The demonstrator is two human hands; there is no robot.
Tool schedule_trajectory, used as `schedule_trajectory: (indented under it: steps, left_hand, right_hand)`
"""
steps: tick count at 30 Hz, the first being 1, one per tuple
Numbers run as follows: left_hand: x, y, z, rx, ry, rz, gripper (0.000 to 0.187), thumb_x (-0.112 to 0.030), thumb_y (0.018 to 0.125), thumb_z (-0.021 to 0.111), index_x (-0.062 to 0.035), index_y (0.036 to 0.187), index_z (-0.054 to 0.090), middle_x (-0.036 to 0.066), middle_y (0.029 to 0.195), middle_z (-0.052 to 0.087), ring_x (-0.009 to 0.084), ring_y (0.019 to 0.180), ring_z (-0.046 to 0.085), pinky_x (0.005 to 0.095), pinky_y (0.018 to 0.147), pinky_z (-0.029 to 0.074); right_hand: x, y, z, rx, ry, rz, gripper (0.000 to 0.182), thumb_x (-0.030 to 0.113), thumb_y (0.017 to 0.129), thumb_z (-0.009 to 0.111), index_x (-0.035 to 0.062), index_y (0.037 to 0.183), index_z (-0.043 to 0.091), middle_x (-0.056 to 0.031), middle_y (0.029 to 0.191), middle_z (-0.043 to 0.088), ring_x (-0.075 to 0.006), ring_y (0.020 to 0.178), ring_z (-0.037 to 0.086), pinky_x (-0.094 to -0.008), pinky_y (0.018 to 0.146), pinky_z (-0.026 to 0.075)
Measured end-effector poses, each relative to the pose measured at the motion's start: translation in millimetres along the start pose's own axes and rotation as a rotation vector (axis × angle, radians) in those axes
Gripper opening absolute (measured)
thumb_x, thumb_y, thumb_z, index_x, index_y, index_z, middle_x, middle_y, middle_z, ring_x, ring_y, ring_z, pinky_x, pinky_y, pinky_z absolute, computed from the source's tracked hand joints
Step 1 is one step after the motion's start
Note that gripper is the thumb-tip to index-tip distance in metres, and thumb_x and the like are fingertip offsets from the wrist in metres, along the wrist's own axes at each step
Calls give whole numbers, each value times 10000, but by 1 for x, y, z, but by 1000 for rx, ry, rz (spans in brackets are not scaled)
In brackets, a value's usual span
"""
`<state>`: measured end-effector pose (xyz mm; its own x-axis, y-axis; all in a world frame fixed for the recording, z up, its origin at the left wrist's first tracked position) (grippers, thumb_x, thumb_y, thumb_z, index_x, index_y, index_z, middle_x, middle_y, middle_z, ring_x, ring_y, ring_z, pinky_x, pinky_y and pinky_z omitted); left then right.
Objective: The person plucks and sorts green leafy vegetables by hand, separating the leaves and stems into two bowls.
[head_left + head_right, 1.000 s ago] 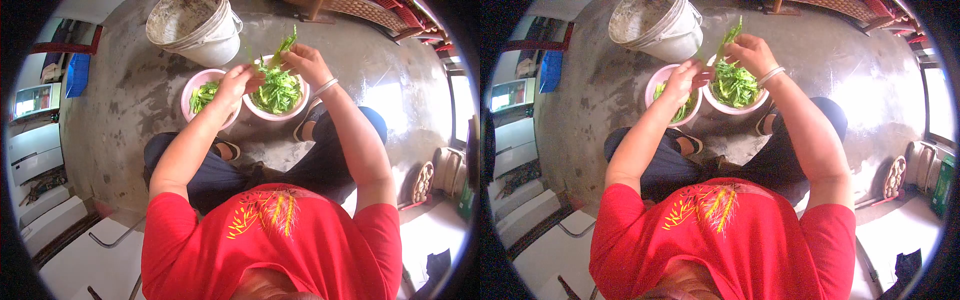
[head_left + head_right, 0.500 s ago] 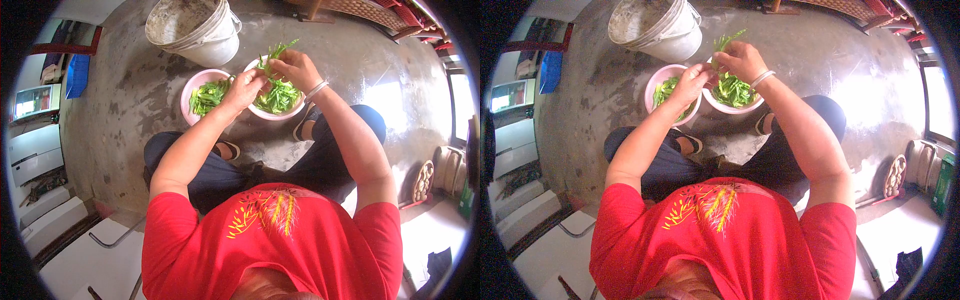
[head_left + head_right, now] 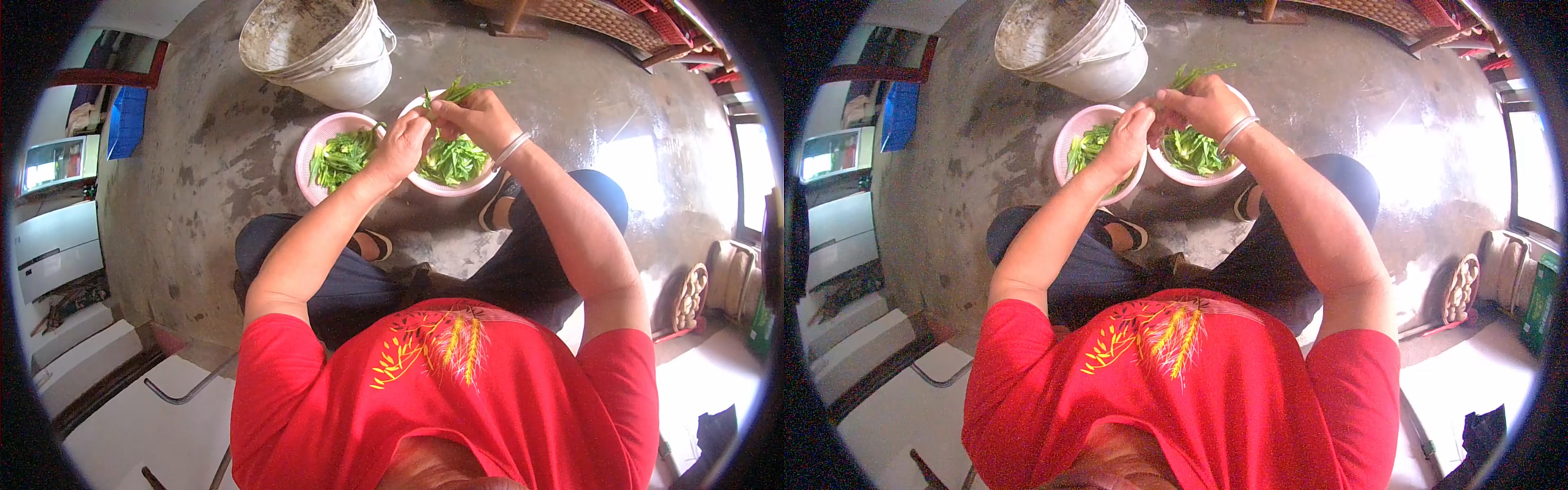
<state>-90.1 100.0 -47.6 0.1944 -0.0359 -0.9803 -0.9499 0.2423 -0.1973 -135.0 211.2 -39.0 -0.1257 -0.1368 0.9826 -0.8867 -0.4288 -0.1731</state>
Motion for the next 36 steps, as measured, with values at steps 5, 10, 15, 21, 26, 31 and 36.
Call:
schedule_trajectory:
  steps: [5, 10, 15, 21, 26, 31, 36]
  left_hand:
    - [-2, -7, 11, -81, -441, -119, 254, -208, 908, 356, -60, 994, 544, 15, 842, 592, 73, 615, 442, 226, 576, 371]
    - [-1, -5, 17, -33, -624, -148, 242, -231, 905, 352, -76, 935, 536, 3, 797, 547, 70, 596, 425, 212, 543, 355]
    - [-13, -9, 13, 21, -559, -45, 209, -220, 900, 383, -55, 932, 507, 8, 811, 517, 82, 634, 416, 232, 568, 356]
    - [-33, -13, 13, 2, -520, 25, 219, -234, 909, 387, -57, 939, 512, 3, 768, 480, 79, 623, 420, 211, 582, 375]
    - [-42, -15, 11, 111, -387, 20, 221, -226, 917, 387, -55, 977, 514, -7, 782, 480, 70, 653, 430, 211, 611, 376]
    - [-53, -25, 11, 151, -160, 53, 250, -260, 926, 395, -34, 984, 486, 1, 790, 456, 79, 670, 416, 214, 623, 377]
    - [-61, -29, 8, 119, 9, 145, 229, -235, 946, 361, -44, 972, 485, 0, 781, 450, 78, 685, 425, 218, 638, 381]
  right_hand:
    - [7, -2, 0, -21, 70, -9, 355, 279, 828, 628, -61, 727, 653, -84, 618, 628, -136, 561, 574, -268, 554, 454]
    - [12, -6, 0, -43, 129, 6, 342, 271, 824, 633, -58, 737, 657, -97, 639, 639, -136, 572, 586, -264, 562, 465]
    - [26, -12, 4, 8, 296, 78, 318, 254, 823, 638, -55, 748, 653, -96, 659, 643, -134, 575, 590, -250, 572, 477]
    - [37, -15, 6, 51, 405, 77, 293, 236, 826, 640, -49, 759, 642, -99, 688, 643, -124, 576, 584, -233, 578, 478]
    - [40, -12, 5, 76, 401, 69, 297, 235, 832, 632, -44, 730, 636, -81, 657, 628, -124, 570, 573, -239, 583, 477]
    - [29, -10, 7, 138, 354, 106, 313, 252, 837, 622, -39, 725, 637, -77, 649, 624, -125, 565, 569, -244, 585, 474]
    - [28, -9, 12, 162, 412, 111, 295, 242, 836, 625, -37, 741, 635, -73, 661, 623, -121, 562, 566, -241, 583, 472]
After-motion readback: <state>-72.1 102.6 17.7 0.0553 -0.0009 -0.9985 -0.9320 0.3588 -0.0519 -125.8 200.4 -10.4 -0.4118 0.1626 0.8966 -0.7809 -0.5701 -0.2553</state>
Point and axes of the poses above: each hand's wrist, its own y-axis towards the middle knuckle, its own z-axis out of the palm, x = y × z, the point moved 8 cm from there along y, towards the middle knuckle
